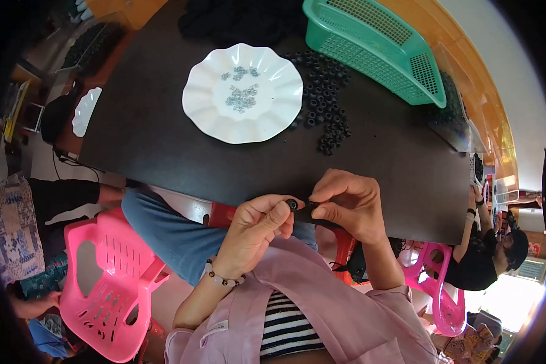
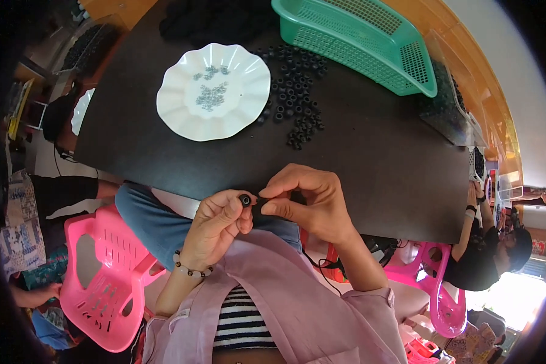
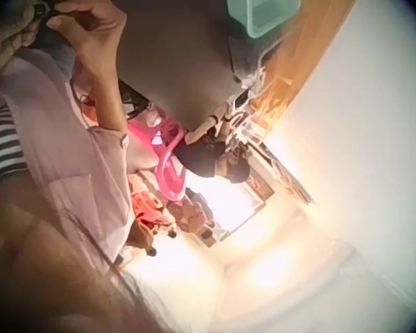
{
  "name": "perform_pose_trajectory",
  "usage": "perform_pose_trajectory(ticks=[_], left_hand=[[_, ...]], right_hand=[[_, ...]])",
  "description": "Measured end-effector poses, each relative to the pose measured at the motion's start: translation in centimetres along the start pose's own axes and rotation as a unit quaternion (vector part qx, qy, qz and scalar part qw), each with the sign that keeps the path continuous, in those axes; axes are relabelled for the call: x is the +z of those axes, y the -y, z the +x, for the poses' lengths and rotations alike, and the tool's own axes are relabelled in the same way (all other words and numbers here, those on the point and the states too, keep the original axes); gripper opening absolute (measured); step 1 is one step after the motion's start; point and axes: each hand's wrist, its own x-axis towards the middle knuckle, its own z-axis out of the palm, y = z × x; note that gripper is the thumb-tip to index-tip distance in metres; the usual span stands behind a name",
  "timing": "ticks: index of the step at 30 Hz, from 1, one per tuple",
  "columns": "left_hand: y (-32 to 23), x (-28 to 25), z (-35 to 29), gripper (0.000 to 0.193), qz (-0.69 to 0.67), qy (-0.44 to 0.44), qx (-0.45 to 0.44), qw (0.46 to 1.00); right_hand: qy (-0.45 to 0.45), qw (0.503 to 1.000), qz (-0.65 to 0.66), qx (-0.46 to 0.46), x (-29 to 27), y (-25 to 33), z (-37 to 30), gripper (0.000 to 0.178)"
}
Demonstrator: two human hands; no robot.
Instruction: Assembling small white plastic components into black plastic rings at a workspace.
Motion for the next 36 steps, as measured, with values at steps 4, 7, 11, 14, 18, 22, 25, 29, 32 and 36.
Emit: perform_pose_trajectory(ticks=[4, 7, 11, 14, 18, 22, 25, 29, 32, 36], left_hand=[[-0.3, -0.3, -0.4, 0.025, 0.012, 0.001, 0.008, 1.000], [-0.4, -0.7, -0.5, 0.025, 0.017, 0.004, 0.011, 1.000], [-0.4, -0.8, -0.7, 0.026, 0.010, 0.015, 0.012, 1.000], [-0.4, -1.0, -0.7, 0.026, 0.007, 0.019, 0.012, 1.000], [-0.4, -1.1, -0.7, 0.027, 0.010, 0.022, 0.012, 1.000], [-0.4, -1.2, -0.7, 0.027, 0.019, 0.021, 0.017, 0.999], [-0.7, -1.1, -0.7, 0.026, 0.031, 0.018, 0.019, 0.999], [-0.8, -1.1, -0.6, 0.025, 0.041, 0.017, 0.026, 0.999], [-1.0, -0.9, -0.6, 0.023, 0.059, 0.013, 0.030, 0.998], [-1.3, -0.8, -0.6, 0.021, 0.095, 0.010, 0.042, 0.995]], right_hand=[[0.015, 0.999, -0.034, -0.020, 0.4, 0.7, 0.1, 0.021], [0.037, 0.994, -0.096, -0.048, 0.4, 0.9, 0.3, 0.020], [0.042, 0.993, -0.106, -0.041, 0.7, 1.1, 0.4, 0.020], [0.045, 0.992, -0.114, -0.036, 1.0, 1.4, 0.5, 0.020], [0.054, 0.988, -0.140, -0.044, 1.1, 1.5, 0.7, 0.021], [0.056, 0.987, -0.145, -0.037, 1.1, 1.6, 0.8, 0.021], [0.060, 0.986, -0.153, -0.035, 1.2, 1.7, 0.9, 0.020], [0.064, 0.984, -0.162, -0.032, 1.2, 1.7, 1.1, 0.020], [0.066, 0.981, -0.180, -0.035, 1.3, 1.8, 1.2, 0.020], [0.070, 0.979, -0.191, -0.031, 1.4, 1.8, 1.2, 0.020]])
